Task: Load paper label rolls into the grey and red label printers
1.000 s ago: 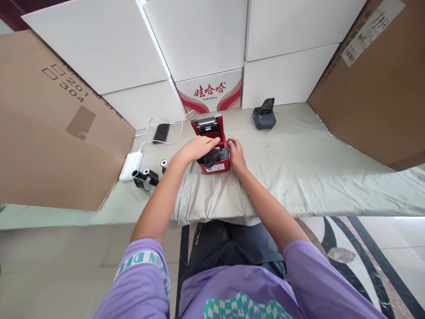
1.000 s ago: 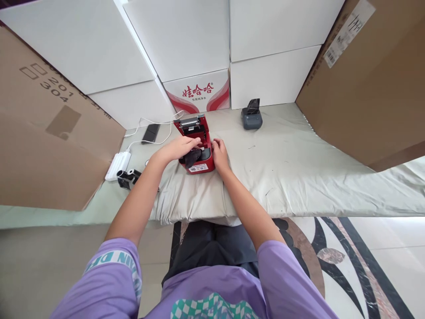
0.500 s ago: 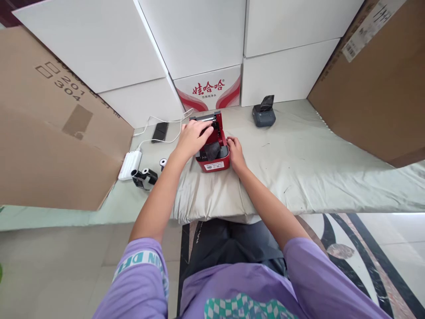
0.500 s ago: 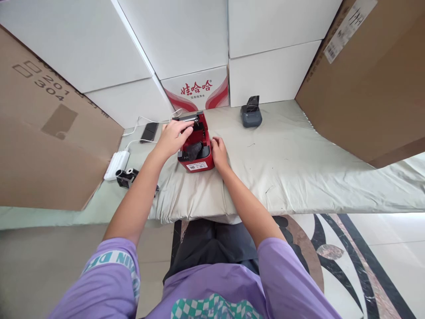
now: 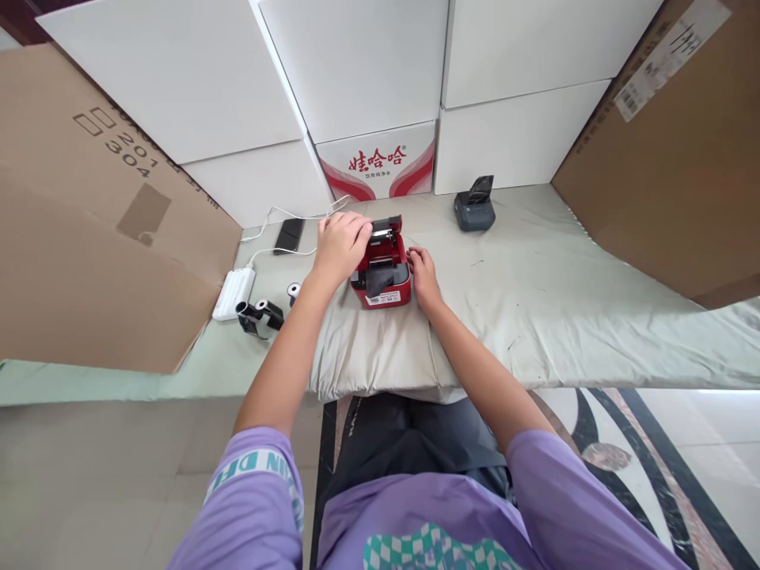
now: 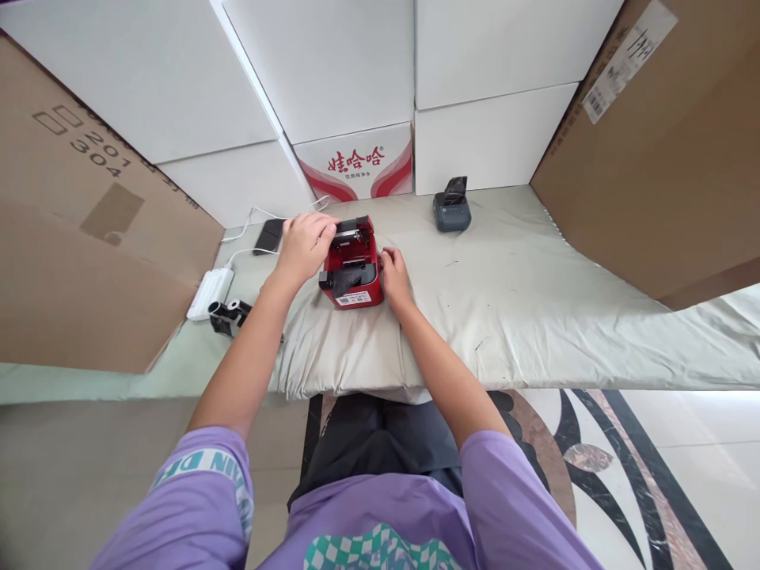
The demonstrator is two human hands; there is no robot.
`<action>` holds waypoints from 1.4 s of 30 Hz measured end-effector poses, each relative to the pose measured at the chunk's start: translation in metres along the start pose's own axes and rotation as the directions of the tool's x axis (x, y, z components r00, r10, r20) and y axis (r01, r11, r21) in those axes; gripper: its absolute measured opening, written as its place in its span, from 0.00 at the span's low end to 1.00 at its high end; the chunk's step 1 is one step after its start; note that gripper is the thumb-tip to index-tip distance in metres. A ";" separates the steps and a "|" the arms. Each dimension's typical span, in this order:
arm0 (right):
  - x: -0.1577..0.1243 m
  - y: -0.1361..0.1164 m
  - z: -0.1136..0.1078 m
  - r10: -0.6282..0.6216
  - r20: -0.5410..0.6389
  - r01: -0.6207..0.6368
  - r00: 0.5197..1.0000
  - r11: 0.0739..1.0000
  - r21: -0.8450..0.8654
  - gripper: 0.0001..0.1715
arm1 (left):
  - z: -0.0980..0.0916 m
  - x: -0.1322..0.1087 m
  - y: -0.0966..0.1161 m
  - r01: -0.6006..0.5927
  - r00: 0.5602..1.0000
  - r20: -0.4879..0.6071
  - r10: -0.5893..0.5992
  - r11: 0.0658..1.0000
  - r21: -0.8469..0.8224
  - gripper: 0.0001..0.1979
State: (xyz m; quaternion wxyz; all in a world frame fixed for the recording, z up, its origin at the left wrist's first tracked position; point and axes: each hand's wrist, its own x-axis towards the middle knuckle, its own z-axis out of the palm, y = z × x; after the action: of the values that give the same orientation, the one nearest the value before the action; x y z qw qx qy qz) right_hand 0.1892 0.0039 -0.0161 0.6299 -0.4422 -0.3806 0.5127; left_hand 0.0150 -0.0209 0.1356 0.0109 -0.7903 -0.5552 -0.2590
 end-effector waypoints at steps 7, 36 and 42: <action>-0.001 -0.003 -0.001 -0.003 0.024 0.004 1.000 1.000 -0.006 0.28 | 0.004 -0.029 0.004 -0.004 0.987 0.160 0.022 0.993 -0.115 0.27; -0.040 -0.044 -0.001 -0.078 0.270 0.110 0.960 0.988 -0.106 0.42 | 0.091 -0.097 0.006 0.299 0.923 0.124 -0.364 0.478 -0.826 0.45; -0.035 -0.060 -0.021 -0.090 0.240 0.118 0.966 0.988 -0.103 0.40 | 0.079 -0.078 0.031 0.283 0.934 0.152 -0.323 0.409 -0.867 0.44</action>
State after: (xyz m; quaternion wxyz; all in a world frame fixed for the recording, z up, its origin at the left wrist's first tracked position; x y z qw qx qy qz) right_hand 0.2206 -0.0390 0.0336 0.5795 -0.3938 -0.5045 0.5045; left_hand 0.0540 -0.0765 0.0423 -0.4316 -0.5635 -0.4757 -0.5196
